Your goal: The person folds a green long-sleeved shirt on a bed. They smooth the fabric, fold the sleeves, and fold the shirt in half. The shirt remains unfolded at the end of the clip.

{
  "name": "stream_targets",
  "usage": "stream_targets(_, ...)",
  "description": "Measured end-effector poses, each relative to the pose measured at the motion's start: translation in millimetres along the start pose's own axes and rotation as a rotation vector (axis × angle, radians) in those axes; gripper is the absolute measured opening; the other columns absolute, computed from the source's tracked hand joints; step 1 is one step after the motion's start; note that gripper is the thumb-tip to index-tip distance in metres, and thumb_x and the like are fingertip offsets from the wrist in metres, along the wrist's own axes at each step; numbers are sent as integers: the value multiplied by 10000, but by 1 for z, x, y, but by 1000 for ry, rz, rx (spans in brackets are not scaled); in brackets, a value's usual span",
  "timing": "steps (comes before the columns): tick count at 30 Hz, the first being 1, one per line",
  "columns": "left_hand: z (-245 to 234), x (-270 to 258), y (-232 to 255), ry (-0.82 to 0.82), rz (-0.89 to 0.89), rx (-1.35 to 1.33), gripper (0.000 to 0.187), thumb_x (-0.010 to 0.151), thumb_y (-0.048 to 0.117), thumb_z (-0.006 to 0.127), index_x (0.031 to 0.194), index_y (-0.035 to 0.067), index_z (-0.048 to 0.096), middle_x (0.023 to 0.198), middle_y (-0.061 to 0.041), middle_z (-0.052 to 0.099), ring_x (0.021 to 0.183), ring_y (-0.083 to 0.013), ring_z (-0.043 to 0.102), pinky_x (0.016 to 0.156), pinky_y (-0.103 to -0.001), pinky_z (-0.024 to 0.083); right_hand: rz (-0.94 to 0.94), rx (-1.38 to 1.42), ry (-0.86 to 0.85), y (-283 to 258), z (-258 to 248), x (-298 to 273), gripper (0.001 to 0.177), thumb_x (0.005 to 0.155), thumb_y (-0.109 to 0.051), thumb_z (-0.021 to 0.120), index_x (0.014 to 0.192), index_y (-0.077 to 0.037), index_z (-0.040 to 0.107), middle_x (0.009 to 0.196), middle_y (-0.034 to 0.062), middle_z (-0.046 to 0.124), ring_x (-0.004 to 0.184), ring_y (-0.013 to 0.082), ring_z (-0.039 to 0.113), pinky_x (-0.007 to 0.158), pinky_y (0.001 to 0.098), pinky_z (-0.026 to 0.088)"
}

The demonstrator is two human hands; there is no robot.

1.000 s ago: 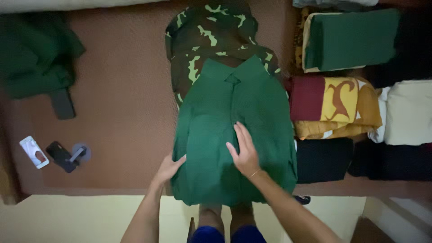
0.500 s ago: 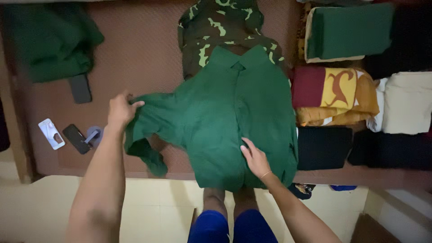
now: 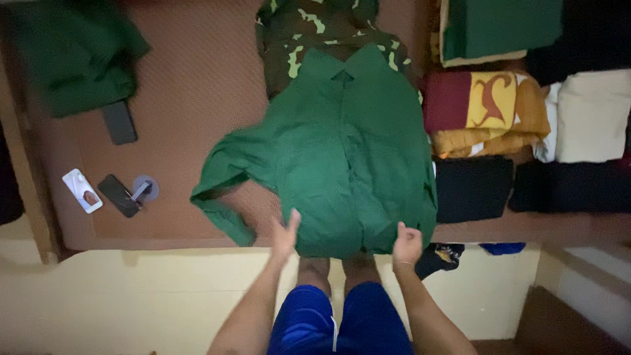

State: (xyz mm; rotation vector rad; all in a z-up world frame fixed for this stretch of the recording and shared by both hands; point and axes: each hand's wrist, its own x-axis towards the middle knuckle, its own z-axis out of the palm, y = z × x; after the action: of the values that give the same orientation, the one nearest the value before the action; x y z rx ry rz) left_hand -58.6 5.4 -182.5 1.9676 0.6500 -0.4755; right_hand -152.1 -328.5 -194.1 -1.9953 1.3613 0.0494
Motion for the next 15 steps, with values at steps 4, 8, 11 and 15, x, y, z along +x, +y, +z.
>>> stream_targets(4,1,-57,-57,-348,-308,162,779,872,506,726,1358,-69,526,1318,-295,620,1215,-398,583,1044,-467,444,7,-4,-134,23,-33,3,711,843,-393,837,1270,105,564,1171,252,650,1030,291,621,894,395,508)
stream_targets(8,-14,-67,-78,-344,-256,73,509,988,431,557,1235,6,690,1197,-194,739,1148,-332,681,1020,-413,485,191,-17,-544,19,-52,39,686,893,-415,739,1350,62,552,1268,226,653,1130,284,625,958,395,487)
stream_targets(11,-27,-56,-83,-122,29,201,434,1096,355,557,1253,-44,628,1245,-276,632,1169,-404,563,974,-453,413,-50,64,-642,23,-58,51,600,968,-428,657,1329,45,575,1242,215,677,1129,289,641,976,395,485)
stream_targets(15,-59,-66,-92,194,41,333,375,1097,330,503,1216,21,681,1190,-292,665,1134,-420,626,971,-461,485,-288,-58,-535,29,-80,68,507,1053,-430,540,1257,23,645,1145,215,725,1069,315,672,969,409,496)
